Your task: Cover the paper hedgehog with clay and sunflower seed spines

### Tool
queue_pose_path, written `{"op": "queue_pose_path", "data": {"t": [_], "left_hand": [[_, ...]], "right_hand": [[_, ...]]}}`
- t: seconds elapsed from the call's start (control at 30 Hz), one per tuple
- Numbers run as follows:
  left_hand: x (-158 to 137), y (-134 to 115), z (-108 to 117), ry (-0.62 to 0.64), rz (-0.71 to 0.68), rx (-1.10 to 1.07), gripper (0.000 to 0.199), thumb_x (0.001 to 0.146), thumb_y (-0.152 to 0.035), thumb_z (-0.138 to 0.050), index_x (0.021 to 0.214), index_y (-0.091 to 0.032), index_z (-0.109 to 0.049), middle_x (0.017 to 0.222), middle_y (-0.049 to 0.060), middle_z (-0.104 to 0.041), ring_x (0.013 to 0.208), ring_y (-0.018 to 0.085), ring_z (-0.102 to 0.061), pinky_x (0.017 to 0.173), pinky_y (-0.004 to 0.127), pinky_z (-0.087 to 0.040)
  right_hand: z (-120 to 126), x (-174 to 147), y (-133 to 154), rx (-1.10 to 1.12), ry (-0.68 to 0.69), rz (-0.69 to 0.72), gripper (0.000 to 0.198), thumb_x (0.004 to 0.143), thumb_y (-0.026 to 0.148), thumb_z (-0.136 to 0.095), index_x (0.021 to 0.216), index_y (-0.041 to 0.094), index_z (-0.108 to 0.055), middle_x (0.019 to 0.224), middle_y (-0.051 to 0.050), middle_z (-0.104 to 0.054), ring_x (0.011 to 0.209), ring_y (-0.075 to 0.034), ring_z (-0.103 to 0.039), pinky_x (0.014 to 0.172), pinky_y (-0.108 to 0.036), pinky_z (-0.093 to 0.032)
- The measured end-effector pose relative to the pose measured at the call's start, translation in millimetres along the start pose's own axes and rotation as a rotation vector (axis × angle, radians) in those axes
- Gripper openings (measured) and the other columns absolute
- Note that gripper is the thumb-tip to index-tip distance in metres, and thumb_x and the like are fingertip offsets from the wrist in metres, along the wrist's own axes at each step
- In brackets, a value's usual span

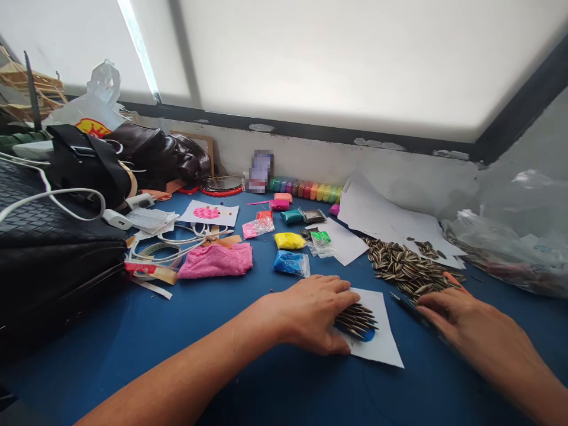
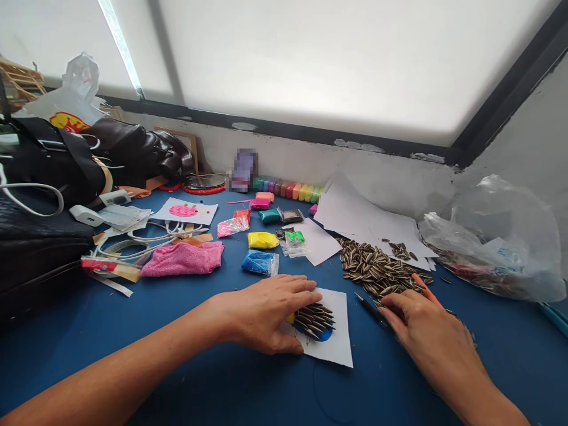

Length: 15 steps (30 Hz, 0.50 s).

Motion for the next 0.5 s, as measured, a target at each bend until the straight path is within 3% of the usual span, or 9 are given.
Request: {"op": "queue_pose_path", "data": {"t": [0.13, 0.27, 0.4, 0.5], "left_hand": [[0, 0, -1, 0.001, -0.006, 0.004, 0.064, 0.079, -0.048, -0.068, 0.129, -0.013, -0.054, 0.139, 0.018, -0.052, 0.128, 0.034, -0.05, 0.099, 0.043, -0.046], [0, 0, -2, -0.003, -0.016, 0.007, 0.064, 0.079, -0.048, -0.067, 0.13, -0.012, -0.054, 0.14, 0.018, -0.052, 0.127, 0.034, -0.051, 0.1, 0.042, -0.046], [0, 1, -2, -0.018, -0.023, 0.01, 0.063, 0.079, -0.049, -0.066, 0.129, -0.013, -0.055, 0.14, 0.018, -0.052, 0.127, 0.034, -0.052, 0.099, 0.042, -0.047], [1, 1, -2, -0.016, -0.022, 0.014, 0.062, 0.079, -0.049, -0.066, 0.128, -0.013, -0.055, 0.14, 0.018, -0.052, 0.126, 0.034, -0.052, 0.098, 0.041, -0.047]], "right_hand": [[-11, 3, -3, 0.026, 0.07, -0.039, 0.035, 0.084, 0.048, -0.047, 0.079, 0.03, -0.077, 0.084, -0.006, -0.076, 0.072, -0.029, -0.07, 0.047, -0.037, -0.051], [-17, 2, -2, 0.05, 0.055, 0.005, 0.035, 0.087, 0.045, -0.044, 0.084, 0.029, -0.074, 0.095, -0.007, -0.075, 0.098, -0.033, -0.068, 0.066, -0.043, -0.056], [-20, 0, -2, 0.059, 0.038, 0.01, 0.037, 0.091, 0.045, -0.04, 0.082, 0.028, -0.071, 0.096, -0.007, -0.073, 0.089, -0.031, -0.068, 0.062, -0.042, -0.054], [-10, 4, 3, 0.016, -0.076, 0.052, 0.042, 0.094, 0.047, -0.036, 0.089, 0.024, -0.071, 0.096, -0.011, -0.071, 0.085, -0.03, -0.067, 0.061, -0.04, -0.053]]}}
Point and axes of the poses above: each hand's wrist, its own x-axis towards the middle knuckle, its own z-axis out of the back of the hand, y = z × x, the point moved 9 cm from there along x, towards the middle knuckle
